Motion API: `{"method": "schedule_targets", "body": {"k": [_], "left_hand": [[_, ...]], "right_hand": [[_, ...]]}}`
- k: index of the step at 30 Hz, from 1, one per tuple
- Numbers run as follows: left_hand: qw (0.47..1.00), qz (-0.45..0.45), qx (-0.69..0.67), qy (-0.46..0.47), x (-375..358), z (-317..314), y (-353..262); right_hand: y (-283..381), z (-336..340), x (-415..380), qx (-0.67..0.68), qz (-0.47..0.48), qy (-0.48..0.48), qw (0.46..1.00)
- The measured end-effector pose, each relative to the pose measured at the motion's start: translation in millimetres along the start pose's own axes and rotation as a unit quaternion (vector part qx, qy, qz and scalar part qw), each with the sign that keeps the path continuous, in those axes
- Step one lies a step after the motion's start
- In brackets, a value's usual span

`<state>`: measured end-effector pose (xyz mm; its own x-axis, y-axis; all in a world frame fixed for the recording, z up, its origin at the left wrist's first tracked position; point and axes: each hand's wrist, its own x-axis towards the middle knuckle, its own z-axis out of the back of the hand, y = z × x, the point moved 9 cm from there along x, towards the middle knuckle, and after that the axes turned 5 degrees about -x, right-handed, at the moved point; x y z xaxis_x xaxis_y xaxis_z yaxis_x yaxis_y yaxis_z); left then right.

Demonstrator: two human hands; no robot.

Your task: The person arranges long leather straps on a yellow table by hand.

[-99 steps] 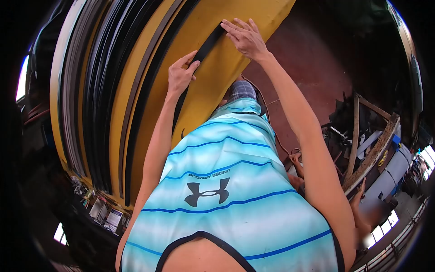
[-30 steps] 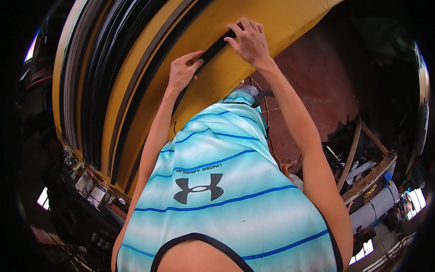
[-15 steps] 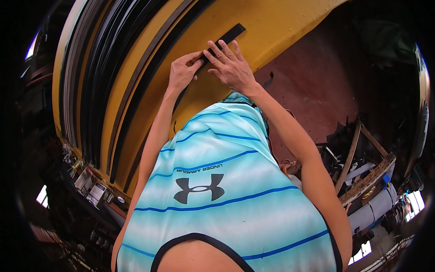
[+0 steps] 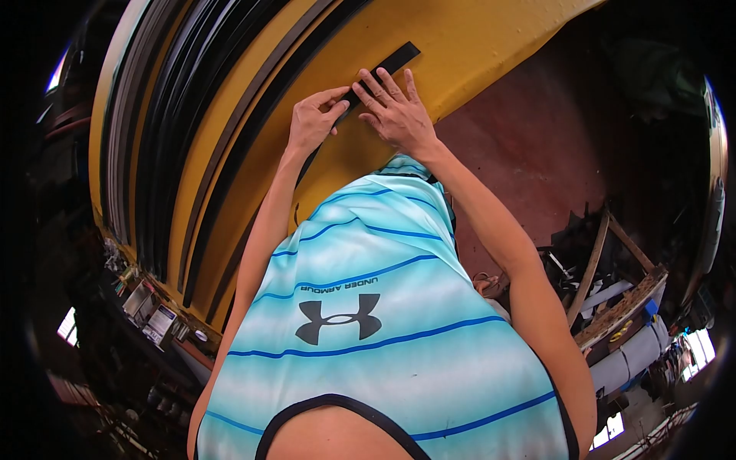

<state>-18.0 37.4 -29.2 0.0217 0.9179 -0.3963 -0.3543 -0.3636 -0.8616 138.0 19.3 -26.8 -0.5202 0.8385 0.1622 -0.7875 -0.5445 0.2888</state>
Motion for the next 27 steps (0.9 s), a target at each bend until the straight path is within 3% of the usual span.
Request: {"method": "schedule_targets", "body": {"k": [8,17,20,22,26,27], "left_hand": [[0.996,0.001,0.068,-0.058,0,-1,-13],[0.992,0.058,0.095,-0.057,5,0,-7],[0.988,0.099,0.105,-0.055,1,3,-4],[0.989,0.075,0.115,-0.060,2,2,-4],[0.989,0.076,0.109,-0.060,3,0,-1],[0.988,0.067,0.124,-0.060,4,0,-1]], "right_hand": [[0,-2,0,-0.020,-0.001,0.007,1.000],[-2,1,0,-0.003,-0.004,-0.013,1.000],[-15,2,3,-0.018,-0.015,0.019,1.000],[-46,14,3,-0.036,-0.077,-0.003,0.996],[-56,17,3,-0.086,-0.094,-0.005,0.992],[-63,18,3,-0.014,-0.126,-0.030,0.991]]}}
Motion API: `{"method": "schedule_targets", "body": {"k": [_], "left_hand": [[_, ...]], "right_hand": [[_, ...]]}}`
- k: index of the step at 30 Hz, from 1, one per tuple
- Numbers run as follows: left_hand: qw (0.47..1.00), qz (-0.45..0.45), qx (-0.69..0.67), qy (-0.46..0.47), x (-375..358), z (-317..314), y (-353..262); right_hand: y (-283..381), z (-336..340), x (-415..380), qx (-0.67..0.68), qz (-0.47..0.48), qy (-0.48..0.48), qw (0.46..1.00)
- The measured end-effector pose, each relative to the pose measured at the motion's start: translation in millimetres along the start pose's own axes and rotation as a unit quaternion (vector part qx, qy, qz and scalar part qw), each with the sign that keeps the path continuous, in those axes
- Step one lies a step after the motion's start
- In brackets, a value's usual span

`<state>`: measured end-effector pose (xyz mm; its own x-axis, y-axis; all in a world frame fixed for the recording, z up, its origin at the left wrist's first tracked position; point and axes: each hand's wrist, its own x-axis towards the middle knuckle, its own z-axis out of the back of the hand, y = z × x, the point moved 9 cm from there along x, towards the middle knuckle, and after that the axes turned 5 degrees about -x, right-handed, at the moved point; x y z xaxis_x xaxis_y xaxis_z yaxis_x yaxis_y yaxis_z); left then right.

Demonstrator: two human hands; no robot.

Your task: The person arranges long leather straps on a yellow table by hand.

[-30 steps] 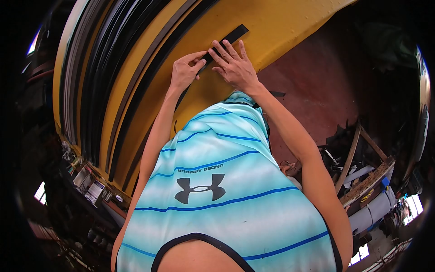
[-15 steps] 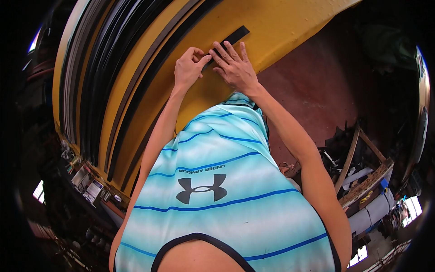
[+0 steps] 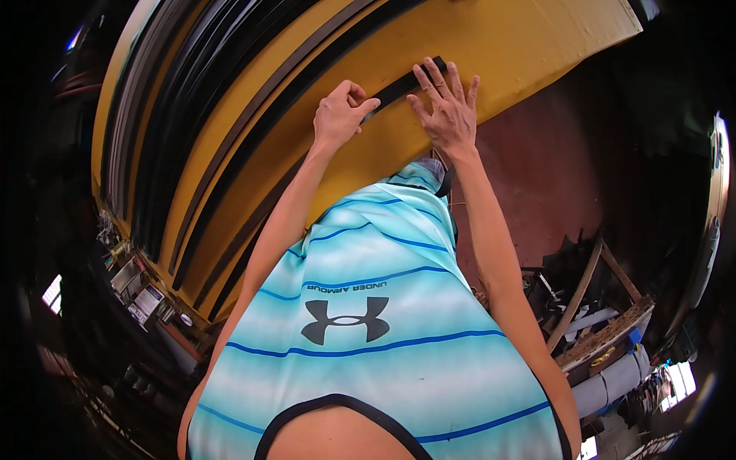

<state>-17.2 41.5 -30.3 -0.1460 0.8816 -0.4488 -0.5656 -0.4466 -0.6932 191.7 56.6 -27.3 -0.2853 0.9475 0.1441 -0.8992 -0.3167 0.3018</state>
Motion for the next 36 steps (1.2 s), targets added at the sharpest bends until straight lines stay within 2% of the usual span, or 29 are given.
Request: {"method": "schedule_targets", "body": {"k": [5,8,10,13,15,21,24,27,31,36], "left_hand": [[0.999,-0.036,0.004,-0.025,0,0,0],[1.000,-0.029,-0.010,0.002,-7,7,8],[0.995,0.019,0.084,0.057,-16,15,27],[0.992,0.001,0.086,0.087,-29,31,36],[0.994,-0.014,0.068,0.089,-30,30,35],[0.982,-0.030,0.173,0.075,-34,42,22],[0.979,0.049,0.128,0.151,-33,44,33],[0.969,0.089,0.136,0.185,-37,44,37],[0.977,0.058,0.082,0.189,-45,43,37],[0.981,0.094,-0.010,0.170,-53,54,39]], "right_hand": [[-4,-3,1,-0.031,-0.009,0.003,0.999],[-5,-2,2,-0.051,-0.016,-0.003,0.999],[-8,-6,4,-0.058,-0.022,0.005,0.998],[-9,-4,3,0.012,-0.018,-0.049,0.999],[-11,-5,3,-0.010,-0.013,-0.047,0.999],[-11,0,7,-0.068,-0.010,-0.042,0.997],[-12,-2,8,-0.080,-0.010,-0.041,0.996],[-14,-4,9,-0.090,-0.009,-0.039,0.995],[-16,-4,8,-0.075,-0.007,-0.050,0.996],[-17,-4,10,-0.081,-0.003,-0.050,0.995]]}}
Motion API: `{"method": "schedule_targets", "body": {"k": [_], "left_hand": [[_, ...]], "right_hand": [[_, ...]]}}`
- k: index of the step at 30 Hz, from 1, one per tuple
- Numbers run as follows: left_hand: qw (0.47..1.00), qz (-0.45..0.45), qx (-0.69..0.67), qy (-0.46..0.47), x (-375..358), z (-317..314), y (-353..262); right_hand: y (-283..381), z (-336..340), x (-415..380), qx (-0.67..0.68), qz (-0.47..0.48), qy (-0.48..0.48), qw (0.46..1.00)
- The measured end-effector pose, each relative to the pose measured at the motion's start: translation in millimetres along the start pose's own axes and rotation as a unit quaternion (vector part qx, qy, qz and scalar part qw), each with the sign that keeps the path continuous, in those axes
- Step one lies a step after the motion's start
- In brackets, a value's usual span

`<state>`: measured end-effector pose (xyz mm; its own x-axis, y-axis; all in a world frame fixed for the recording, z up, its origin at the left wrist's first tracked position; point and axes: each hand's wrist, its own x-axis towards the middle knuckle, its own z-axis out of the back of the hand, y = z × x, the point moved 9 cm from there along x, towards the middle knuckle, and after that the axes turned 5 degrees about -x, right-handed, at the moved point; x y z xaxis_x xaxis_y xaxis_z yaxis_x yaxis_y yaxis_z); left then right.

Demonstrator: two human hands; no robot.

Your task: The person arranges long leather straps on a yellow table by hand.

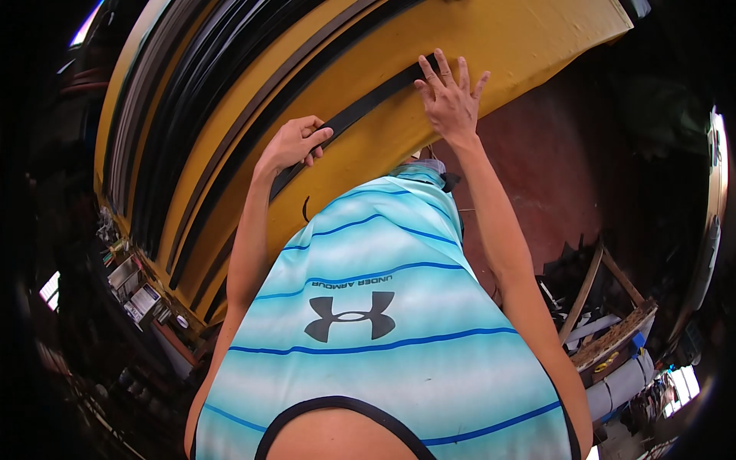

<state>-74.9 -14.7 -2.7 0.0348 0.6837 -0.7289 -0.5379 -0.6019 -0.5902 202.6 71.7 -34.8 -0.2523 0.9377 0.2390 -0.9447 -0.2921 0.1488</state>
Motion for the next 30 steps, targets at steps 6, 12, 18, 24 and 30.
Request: {"method": "schedule_targets", "body": {"k": [6,12,18,24,30], "left_hand": [[0.992,-0.070,-0.093,-0.050,12,-5,17],[0.984,-0.088,-0.139,-0.074,15,-8,24],[0.979,-0.103,-0.147,-0.097,13,-14,27],[0.983,-0.086,-0.146,-0.069,15,-25,15],[0.991,-0.055,-0.105,-0.066,17,-27,-1]], "right_hand": [[16,24,7,0.009,0.044,-0.038,0.998],[65,20,14,0.249,0.131,0.038,0.959],[54,14,22,0.270,0.072,0.057,0.958],[39,24,28,0.197,0.078,0.060,0.976],[39,35,26,0.199,0.039,0.031,0.979]]}}
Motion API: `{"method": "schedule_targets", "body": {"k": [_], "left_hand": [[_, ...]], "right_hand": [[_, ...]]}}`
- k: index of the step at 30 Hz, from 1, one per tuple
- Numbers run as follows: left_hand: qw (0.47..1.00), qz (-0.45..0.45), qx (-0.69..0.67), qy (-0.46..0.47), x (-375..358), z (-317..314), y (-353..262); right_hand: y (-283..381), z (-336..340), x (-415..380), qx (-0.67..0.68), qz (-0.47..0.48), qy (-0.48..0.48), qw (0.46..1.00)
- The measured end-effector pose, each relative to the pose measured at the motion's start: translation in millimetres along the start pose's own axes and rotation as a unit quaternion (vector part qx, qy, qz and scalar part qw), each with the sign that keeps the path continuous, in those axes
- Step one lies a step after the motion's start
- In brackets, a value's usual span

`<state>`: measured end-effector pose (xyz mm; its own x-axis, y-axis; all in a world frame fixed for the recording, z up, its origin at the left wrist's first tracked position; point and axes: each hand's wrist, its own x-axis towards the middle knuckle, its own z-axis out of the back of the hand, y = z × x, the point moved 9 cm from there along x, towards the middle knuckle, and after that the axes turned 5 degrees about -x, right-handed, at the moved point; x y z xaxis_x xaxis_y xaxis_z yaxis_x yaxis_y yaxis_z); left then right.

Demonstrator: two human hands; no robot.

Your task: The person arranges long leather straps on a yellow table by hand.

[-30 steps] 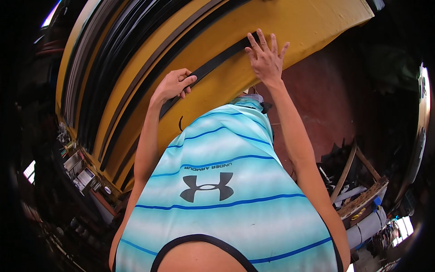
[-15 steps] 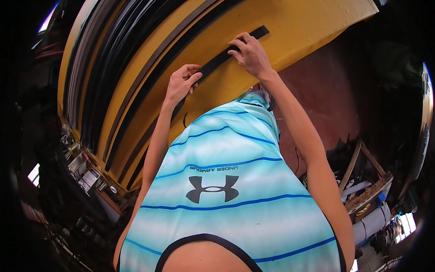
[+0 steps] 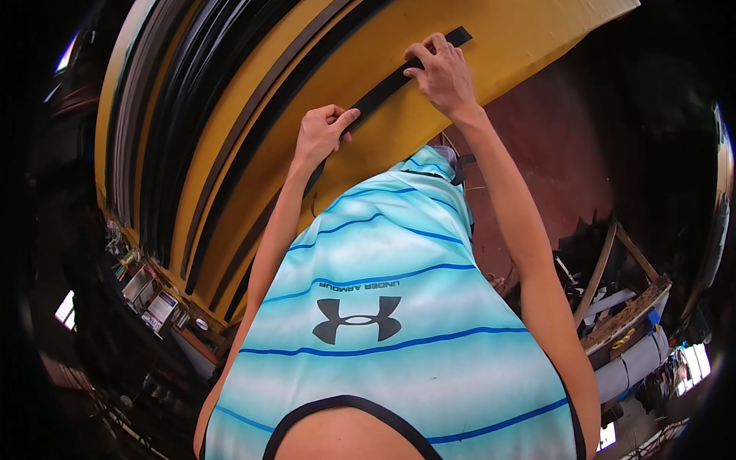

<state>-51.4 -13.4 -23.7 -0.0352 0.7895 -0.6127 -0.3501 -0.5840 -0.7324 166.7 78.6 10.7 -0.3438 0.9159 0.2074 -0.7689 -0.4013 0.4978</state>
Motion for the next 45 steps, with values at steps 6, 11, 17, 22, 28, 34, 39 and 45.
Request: {"method": "schedule_targets", "body": {"k": [6,11,17,22,28,34,39,45], "left_hand": [[1.000,0.012,0.020,0.001,1,1,3],[0.999,0.016,0.049,-0.005,3,2,6],[0.998,0.000,0.066,-0.015,7,3,11],[0.997,-0.005,0.078,-0.019,7,5,11],[0.996,-0.028,0.084,-0.024,10,4,13],[0.996,-0.032,0.075,-0.027,7,2,11],[0.998,-0.025,0.056,-0.022,7,2,12],[0.998,-0.025,0.049,-0.019,9,4,10]], "right_hand": [[5,-12,-3,0.102,-0.010,0.021,0.995],[2,-13,-3,0.086,-0.062,0.056,0.993],[1,-15,0,0.091,-0.070,0.063,0.991],[-3,-17,1,0.126,-0.078,0.054,0.988],[-6,-22,-3,0.096,-0.069,0.069,0.991],[-6,-23,-6,0.059,-0.065,0.054,0.995],[-5,-22,-6,0.056,-0.068,0.052,0.995],[-3,-22,-6,0.041,-0.061,0.044,0.996]]}}
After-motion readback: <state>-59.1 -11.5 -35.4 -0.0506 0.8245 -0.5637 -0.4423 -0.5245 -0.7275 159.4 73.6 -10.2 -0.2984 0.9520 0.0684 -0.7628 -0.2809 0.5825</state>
